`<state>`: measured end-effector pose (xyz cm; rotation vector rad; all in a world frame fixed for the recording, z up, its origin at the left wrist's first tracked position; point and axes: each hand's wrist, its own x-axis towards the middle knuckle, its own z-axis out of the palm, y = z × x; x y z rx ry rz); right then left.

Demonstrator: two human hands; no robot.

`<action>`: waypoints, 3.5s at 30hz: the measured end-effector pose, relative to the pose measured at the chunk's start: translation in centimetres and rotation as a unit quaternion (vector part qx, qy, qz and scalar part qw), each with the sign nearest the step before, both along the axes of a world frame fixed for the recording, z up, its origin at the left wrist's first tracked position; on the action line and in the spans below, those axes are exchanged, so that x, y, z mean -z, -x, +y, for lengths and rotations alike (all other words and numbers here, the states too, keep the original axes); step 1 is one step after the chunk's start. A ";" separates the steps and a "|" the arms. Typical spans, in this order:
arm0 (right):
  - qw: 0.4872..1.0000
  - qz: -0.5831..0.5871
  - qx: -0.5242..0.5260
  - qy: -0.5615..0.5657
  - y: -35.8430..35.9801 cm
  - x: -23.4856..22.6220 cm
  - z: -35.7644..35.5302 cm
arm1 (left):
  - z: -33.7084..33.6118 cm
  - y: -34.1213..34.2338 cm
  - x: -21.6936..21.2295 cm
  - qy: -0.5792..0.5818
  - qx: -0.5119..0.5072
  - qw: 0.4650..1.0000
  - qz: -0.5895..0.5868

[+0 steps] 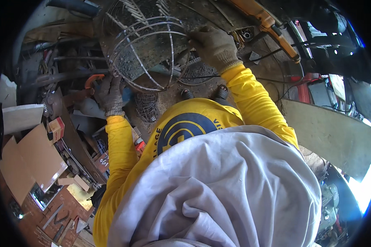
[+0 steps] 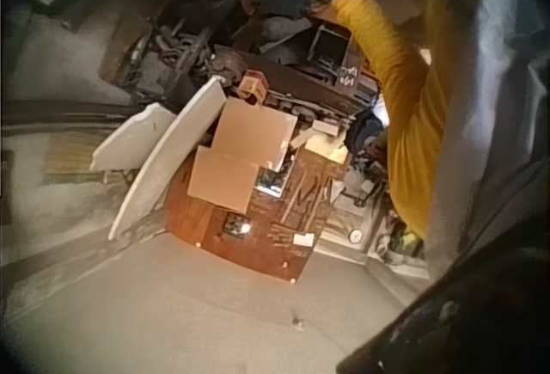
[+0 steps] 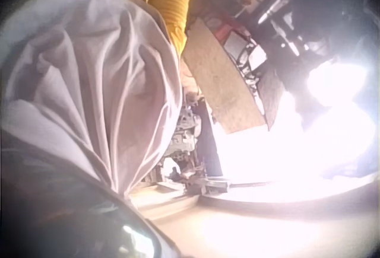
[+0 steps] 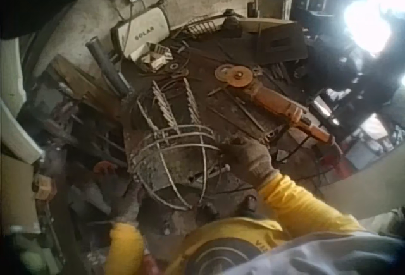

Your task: The person uses an angle grinder on a metal cage, strikes it with a hammer, and uses a welding tool to join metal pieces together on a workbench.

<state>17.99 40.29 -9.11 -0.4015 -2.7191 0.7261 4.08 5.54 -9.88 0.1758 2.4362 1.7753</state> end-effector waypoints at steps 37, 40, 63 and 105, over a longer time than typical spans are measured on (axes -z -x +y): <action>0.998 0.012 0.027 0.047 0.8 1.4 0.3 | -1.4 0.8 -0.4 -0.065 0.066 0.993 -0.066; 0.998 0.011 0.025 0.049 0.8 1.2 0.0 | -1.8 1.0 0.0 -0.111 0.081 0.989 -0.058; 0.983 -0.004 -0.006 0.186 -1.1 0.5 2.8 | -0.2 0.4 0.6 0.058 0.000 0.998 -0.005; 1.000 -0.027 -0.006 0.016 1.4 0.7 1.2 | -0.1 -0.1 -0.6 0.132 0.060 0.978 0.151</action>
